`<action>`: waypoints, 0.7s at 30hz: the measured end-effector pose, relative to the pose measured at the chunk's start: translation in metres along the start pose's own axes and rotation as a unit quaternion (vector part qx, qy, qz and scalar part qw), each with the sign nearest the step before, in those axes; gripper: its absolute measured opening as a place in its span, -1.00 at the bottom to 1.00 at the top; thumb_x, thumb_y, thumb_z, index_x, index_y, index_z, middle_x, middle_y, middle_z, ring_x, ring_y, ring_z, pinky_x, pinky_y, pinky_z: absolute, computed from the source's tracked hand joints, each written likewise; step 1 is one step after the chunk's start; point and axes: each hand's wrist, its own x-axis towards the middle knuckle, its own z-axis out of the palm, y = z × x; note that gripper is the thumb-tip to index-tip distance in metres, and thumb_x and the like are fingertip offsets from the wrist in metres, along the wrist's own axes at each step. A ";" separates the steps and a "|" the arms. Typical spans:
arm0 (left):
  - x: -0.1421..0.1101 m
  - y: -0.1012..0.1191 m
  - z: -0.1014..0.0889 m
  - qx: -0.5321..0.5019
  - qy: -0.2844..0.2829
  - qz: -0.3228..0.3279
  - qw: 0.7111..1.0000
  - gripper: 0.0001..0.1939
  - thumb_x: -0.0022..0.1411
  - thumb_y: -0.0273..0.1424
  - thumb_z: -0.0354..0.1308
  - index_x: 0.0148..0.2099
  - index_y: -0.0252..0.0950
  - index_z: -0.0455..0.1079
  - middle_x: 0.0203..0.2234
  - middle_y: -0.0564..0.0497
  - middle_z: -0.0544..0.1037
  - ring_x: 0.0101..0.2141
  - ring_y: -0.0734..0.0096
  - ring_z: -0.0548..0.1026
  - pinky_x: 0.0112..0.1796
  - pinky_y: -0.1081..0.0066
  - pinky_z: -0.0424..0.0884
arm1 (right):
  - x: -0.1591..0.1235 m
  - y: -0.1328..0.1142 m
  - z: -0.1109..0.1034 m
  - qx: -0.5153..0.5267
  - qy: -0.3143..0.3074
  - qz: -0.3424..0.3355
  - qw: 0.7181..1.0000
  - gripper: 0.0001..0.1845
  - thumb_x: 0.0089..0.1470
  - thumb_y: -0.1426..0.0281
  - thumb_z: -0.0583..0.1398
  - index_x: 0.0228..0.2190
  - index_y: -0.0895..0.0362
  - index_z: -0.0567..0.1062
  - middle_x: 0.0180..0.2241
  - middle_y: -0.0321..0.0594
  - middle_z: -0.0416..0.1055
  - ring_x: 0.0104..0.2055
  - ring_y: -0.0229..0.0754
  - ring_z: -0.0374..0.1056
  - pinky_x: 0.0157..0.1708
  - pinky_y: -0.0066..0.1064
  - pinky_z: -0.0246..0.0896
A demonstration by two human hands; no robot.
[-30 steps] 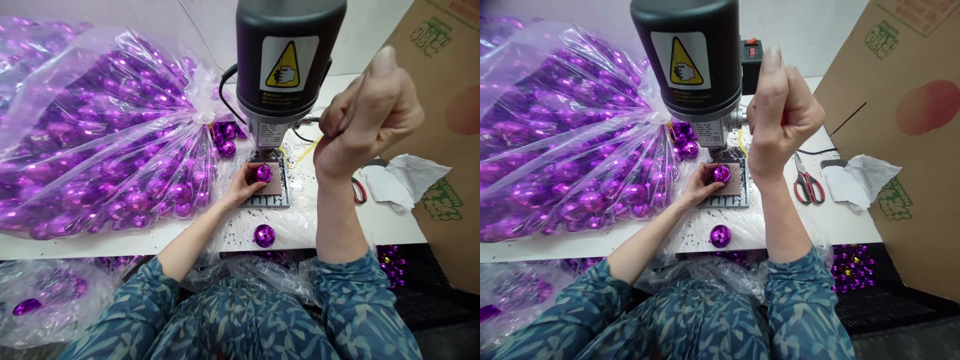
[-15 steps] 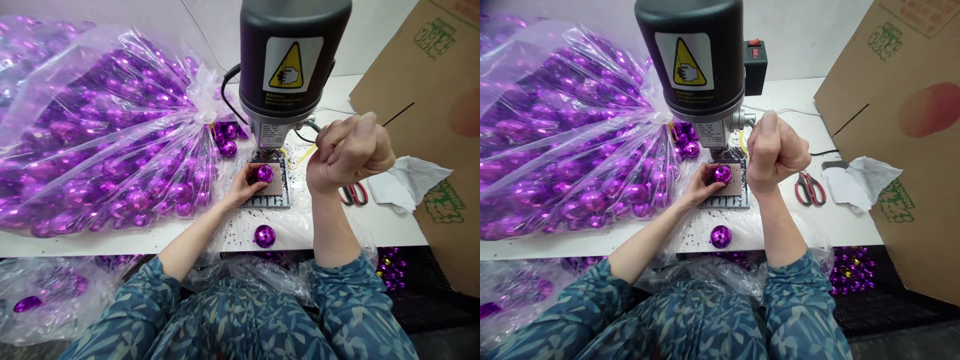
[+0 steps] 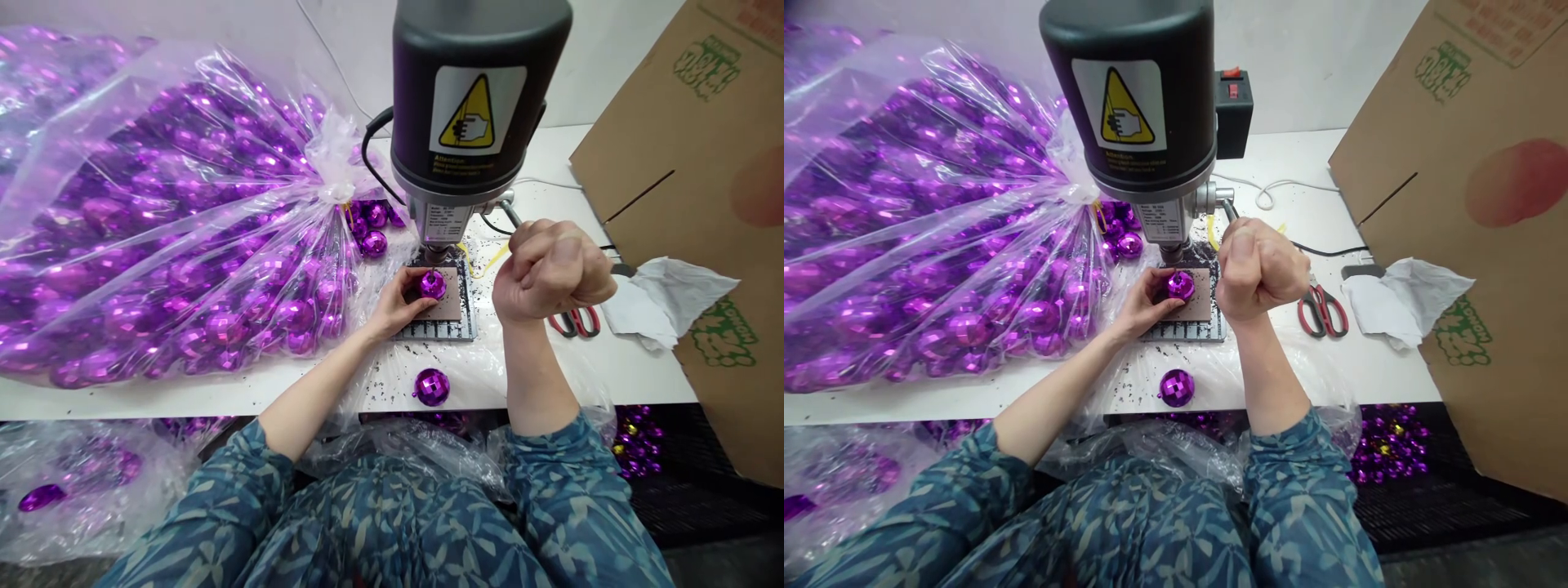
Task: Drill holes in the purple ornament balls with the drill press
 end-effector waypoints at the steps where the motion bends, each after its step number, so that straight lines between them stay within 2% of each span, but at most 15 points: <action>1: 0.000 0.000 0.000 -0.001 0.000 0.001 1.000 -0.32 0.12 -0.02 0.54 0.13 -0.22 0.39 0.09 -0.18 0.61 0.13 0.08 0.60 0.27 -0.03 0.47 | -0.001 0.001 -0.001 -0.004 0.000 -0.003 1.000 -0.32 0.24 0.28 0.22 -0.55 0.15 -0.19 -0.73 -0.46 -0.39 -0.75 -0.54 -0.31 -0.71 -0.57 -0.31; 7: -0.001 0.002 0.001 0.004 0.001 -0.006 1.000 -0.35 0.14 -0.06 0.54 0.13 -0.21 0.38 0.08 -0.18 0.61 0.12 0.08 0.61 0.25 -0.04 0.48 | -0.007 0.001 -0.008 -0.006 -0.025 -0.029 0.999 -0.34 0.27 0.33 0.19 -0.59 0.14 -0.18 -0.76 -0.48 -0.35 -0.77 -0.52 -0.31 -0.73 -0.51 -0.31; 9: -0.001 0.005 0.001 0.009 0.003 -0.012 1.000 -0.35 0.14 -0.08 0.55 0.12 -0.20 0.38 0.08 -0.18 0.61 0.12 0.08 0.61 0.25 -0.05 0.48 | -0.003 -0.004 -0.005 -0.008 -0.035 -0.016 0.999 -0.32 0.29 0.32 0.20 -0.64 0.14 -0.14 -0.77 -0.47 -0.30 -0.77 -0.50 -0.27 -0.74 -0.48 -0.31; 12: 0.000 0.008 0.002 0.006 0.000 -0.019 1.000 -0.38 0.15 -0.12 0.54 0.11 -0.21 0.37 0.06 -0.18 0.62 0.12 0.08 0.61 0.24 -0.05 0.48 | 0.017 -0.014 0.008 -0.023 -0.040 0.046 0.998 -0.29 0.31 0.28 0.22 -0.70 0.15 -0.07 -0.76 -0.45 -0.17 -0.75 -0.50 -0.14 -0.72 -0.47 -0.29; 14: 0.000 0.012 0.002 0.009 0.001 -0.020 1.000 -0.40 0.14 -0.16 0.55 0.10 -0.22 0.36 0.02 -0.16 0.62 0.08 0.10 0.62 0.20 -0.02 0.51 | 0.035 -0.018 0.021 -0.054 -0.035 0.118 0.991 -0.30 0.27 0.15 0.24 -0.72 0.13 0.03 -0.75 -0.45 -0.06 -0.72 -0.51 -0.07 -0.69 -0.46 -0.23; 15: -0.001 0.014 0.001 0.019 0.006 -0.019 1.000 -0.40 0.14 -0.19 0.55 0.09 -0.23 0.36 0.00 -0.15 0.62 0.05 0.12 0.63 0.16 0.02 0.53 | 0.043 -0.018 0.027 -0.054 -0.035 0.134 0.989 -0.35 0.21 0.10 0.26 -0.70 0.13 0.11 -0.75 -0.46 -0.01 -0.71 -0.52 -0.04 -0.66 -0.46 -0.20; 18: -0.013 0.023 -0.002 0.083 0.025 -0.005 0.996 -0.46 0.16 -0.27 0.52 0.09 -0.25 0.37 -0.02 -0.14 0.60 -0.03 0.20 0.61 0.03 0.15 0.57 | 0.060 -0.013 0.037 -0.054 -0.044 0.168 0.983 -0.38 0.02 -0.01 0.29 -0.68 0.12 0.13 -0.75 -0.49 0.02 -0.72 -0.52 -0.07 -0.61 -0.43 -0.16; 21: -0.036 0.035 -0.007 0.145 -0.029 0.045 0.988 -0.56 0.21 -0.31 0.46 0.08 -0.25 0.43 0.00 -0.14 0.57 -0.02 0.21 0.58 -0.02 0.22 0.56 | 0.062 -0.006 0.038 -0.033 -0.048 0.179 0.982 -0.40 -0.01 0.00 0.29 -0.67 0.11 0.14 -0.75 -0.49 0.00 -0.71 -0.52 -0.11 -0.58 -0.43 -0.17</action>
